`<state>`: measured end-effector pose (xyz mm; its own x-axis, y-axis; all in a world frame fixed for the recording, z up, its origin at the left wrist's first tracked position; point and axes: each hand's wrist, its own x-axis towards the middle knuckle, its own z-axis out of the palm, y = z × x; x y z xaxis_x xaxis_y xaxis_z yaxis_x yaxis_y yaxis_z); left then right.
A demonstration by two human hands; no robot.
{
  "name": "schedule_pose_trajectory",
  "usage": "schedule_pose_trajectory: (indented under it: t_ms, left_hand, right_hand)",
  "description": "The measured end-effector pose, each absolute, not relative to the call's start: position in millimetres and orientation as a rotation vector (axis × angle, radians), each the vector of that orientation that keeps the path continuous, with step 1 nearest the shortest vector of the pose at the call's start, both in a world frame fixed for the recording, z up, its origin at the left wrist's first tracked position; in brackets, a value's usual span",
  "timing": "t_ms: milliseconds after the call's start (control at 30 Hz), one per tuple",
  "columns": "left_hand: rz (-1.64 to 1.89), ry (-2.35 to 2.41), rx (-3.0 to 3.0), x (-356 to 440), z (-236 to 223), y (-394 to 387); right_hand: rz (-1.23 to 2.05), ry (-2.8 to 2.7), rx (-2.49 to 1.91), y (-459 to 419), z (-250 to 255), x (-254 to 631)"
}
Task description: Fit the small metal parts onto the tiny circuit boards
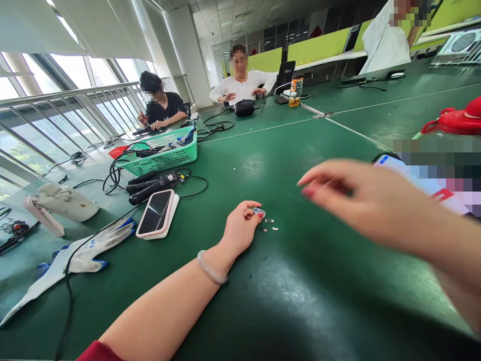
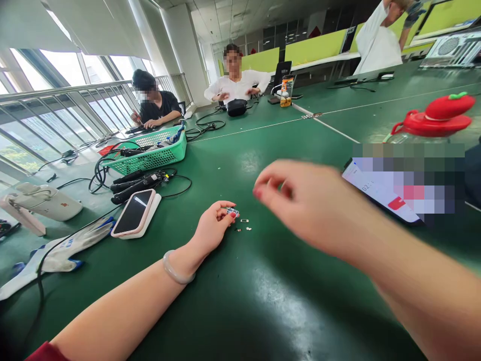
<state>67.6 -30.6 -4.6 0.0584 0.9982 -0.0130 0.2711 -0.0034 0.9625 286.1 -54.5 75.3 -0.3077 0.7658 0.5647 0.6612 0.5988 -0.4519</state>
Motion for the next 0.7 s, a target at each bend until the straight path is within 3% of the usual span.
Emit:
schedule_pose_trajectory:
  t_ms: [167, 467, 700]
  left_hand:
    - [0.949, 1.436, 1.445, 66, -1, -30]
    - [0.864, 1.419, 1.597, 58, -11, -25]
    - [0.827, 1.352, 1.582, 61, -4, -30]
  right_hand:
    - [0.375, -2.452, -1.462, -38, 32, 252]
    - [0.448, -2.433, -1.408, -34, 1, 246]
    - [0.556, -2.103, -1.280, -34, -4, 247]
